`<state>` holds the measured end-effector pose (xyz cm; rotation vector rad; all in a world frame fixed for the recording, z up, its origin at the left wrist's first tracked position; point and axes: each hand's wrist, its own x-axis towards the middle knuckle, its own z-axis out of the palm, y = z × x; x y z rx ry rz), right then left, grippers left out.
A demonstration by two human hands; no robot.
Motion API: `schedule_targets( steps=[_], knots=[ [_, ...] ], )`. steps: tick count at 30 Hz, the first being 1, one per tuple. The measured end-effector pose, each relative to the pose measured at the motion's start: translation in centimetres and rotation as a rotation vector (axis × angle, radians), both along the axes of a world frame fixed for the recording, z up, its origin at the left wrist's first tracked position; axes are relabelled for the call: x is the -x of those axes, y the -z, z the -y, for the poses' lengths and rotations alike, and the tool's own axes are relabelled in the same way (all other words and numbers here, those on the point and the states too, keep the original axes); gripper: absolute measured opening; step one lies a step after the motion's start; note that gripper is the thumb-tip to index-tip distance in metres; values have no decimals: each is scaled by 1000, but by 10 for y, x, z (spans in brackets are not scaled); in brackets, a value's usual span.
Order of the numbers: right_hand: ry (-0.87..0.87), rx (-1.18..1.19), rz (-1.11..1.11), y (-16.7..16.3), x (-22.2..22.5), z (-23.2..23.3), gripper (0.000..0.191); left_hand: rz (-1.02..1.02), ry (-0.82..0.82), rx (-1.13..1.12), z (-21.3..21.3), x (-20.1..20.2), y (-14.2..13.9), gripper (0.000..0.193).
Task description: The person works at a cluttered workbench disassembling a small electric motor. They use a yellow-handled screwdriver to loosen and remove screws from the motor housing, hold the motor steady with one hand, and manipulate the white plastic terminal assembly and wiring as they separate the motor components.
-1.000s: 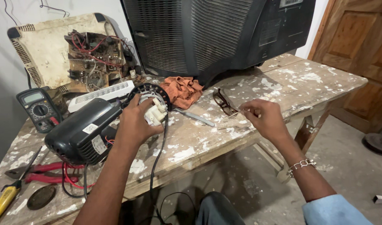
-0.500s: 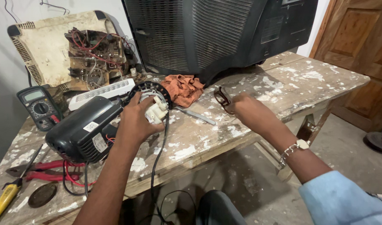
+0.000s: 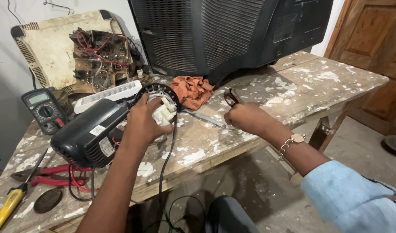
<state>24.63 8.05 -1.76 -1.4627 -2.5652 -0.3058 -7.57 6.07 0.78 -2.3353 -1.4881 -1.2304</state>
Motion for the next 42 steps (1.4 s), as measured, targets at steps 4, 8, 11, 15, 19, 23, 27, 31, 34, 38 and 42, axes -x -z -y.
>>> schedule_targets(
  steps=[4,8,11,15,19,23,27,31,34,38,42],
  knots=[
    [18,3,39,0,0,1,9,-43,-41,17,-3,0,-2,89],
    [12,11,-62,-3,-3,1,13,-65,-54,98,-3,2,-6,90],
    [-119,-56,-225,-6,-7,1,15,-75,-50,114,-3,2,-8,92],
    [-130,-12,-318,-4,-5,2,18,-83,-51,98,-3,3,-9,94],
    [-203,-23,-415,1,9,6,19,-77,-54,98,-3,4,-7,94],
    [-162,41,-499,-5,31,14,24,-67,-56,68,-2,5,-3,92],
    [-250,76,-791,-19,62,25,42,-57,-30,63,-1,6,0,97],
    [-411,37,-935,-30,97,33,46,-53,-16,65,4,5,4,105],
    [-365,37,-971,-32,124,31,37,-41,25,11,8,4,6,110],
    [-239,85,-1032,-27,134,24,29,-9,63,17,14,3,2,120],
    [-205,109,-1100,-15,136,13,25,8,72,49,22,2,-4,126]
  ],
)
